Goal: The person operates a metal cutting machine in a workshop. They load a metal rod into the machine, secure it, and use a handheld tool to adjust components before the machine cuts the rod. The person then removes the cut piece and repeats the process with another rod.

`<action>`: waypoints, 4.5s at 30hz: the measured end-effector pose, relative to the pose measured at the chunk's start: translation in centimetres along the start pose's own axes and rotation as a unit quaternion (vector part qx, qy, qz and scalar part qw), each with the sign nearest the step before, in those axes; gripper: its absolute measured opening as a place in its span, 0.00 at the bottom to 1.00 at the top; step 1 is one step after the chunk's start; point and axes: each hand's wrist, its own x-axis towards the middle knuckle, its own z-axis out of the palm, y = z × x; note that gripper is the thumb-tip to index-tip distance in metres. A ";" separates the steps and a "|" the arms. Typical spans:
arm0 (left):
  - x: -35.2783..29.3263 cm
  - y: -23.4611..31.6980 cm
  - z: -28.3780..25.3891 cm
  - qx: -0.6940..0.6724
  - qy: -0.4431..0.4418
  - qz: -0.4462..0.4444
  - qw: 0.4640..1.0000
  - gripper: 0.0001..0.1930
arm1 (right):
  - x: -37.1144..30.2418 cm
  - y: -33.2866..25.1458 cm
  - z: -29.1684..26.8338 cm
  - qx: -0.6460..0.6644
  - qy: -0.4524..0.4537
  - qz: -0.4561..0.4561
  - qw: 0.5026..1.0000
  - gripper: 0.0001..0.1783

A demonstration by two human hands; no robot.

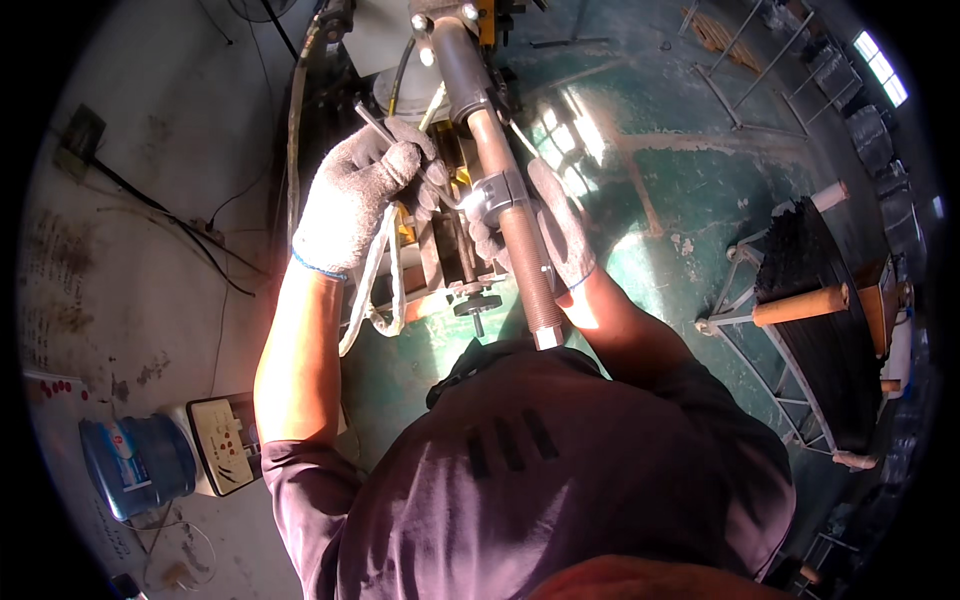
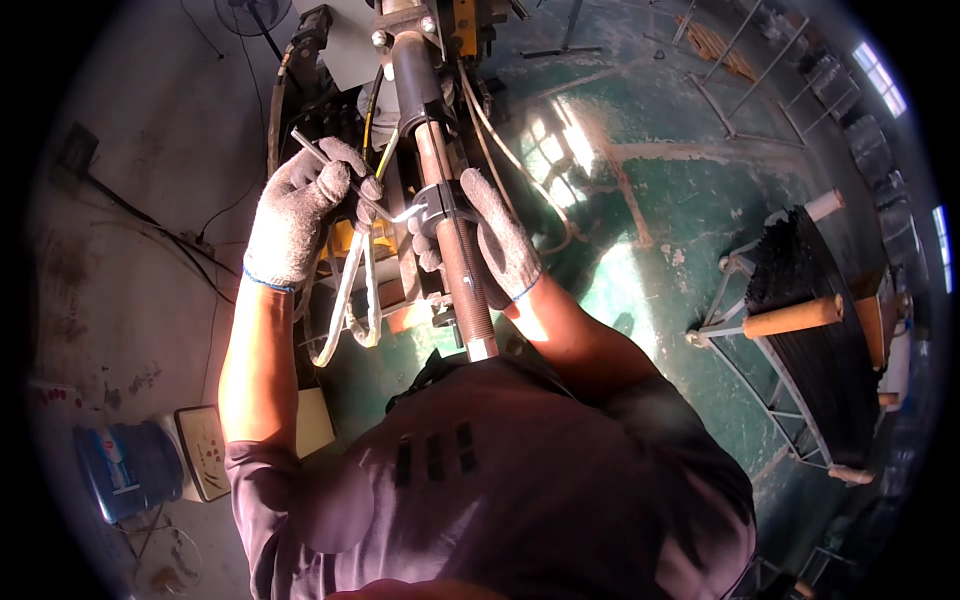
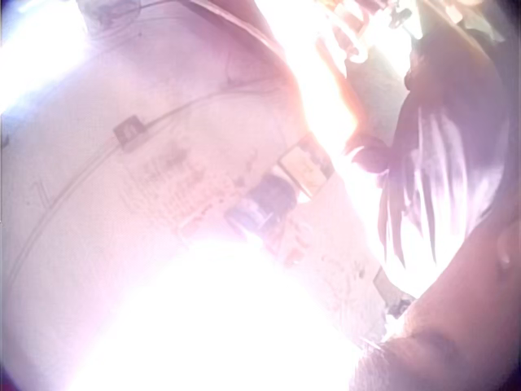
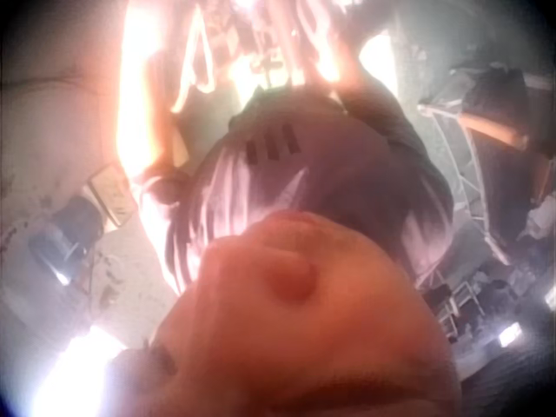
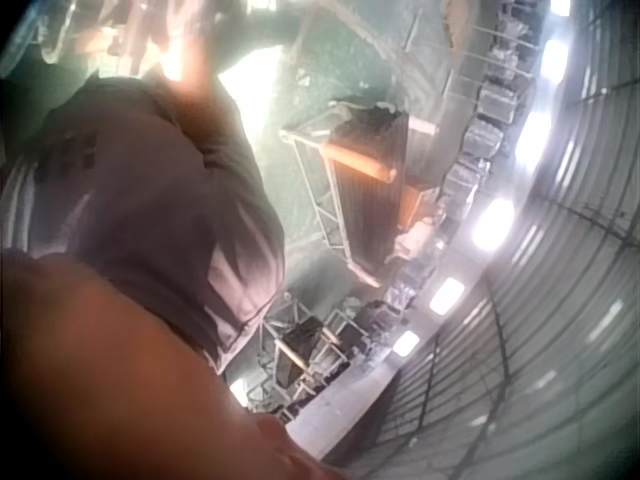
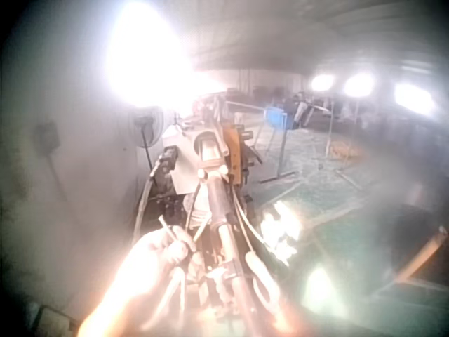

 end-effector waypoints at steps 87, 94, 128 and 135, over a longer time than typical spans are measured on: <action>-6.6 -3.3 13.9 0.136 0.288 0.330 0.889 0.05 | 2.5 0.7 -3.3 -0.074 -0.110 -0.099 0.986 0.28; -5.2 -5.4 11.2 0.109 0.260 0.244 0.928 0.15 | 1.4 0.9 -1.8 0.061 -0.036 -0.006 0.997 0.25; 3.5 -2.4 3.6 -0.256 0.230 -0.129 0.930 0.15 | 2.2 0.7 -3.2 0.122 -0.081 0.026 0.989 0.40; 4.4 -1.6 4.7 -0.185 0.277 -0.134 0.933 0.13 | 1.9 0.6 -3.7 0.128 -0.045 0.005 0.991 0.42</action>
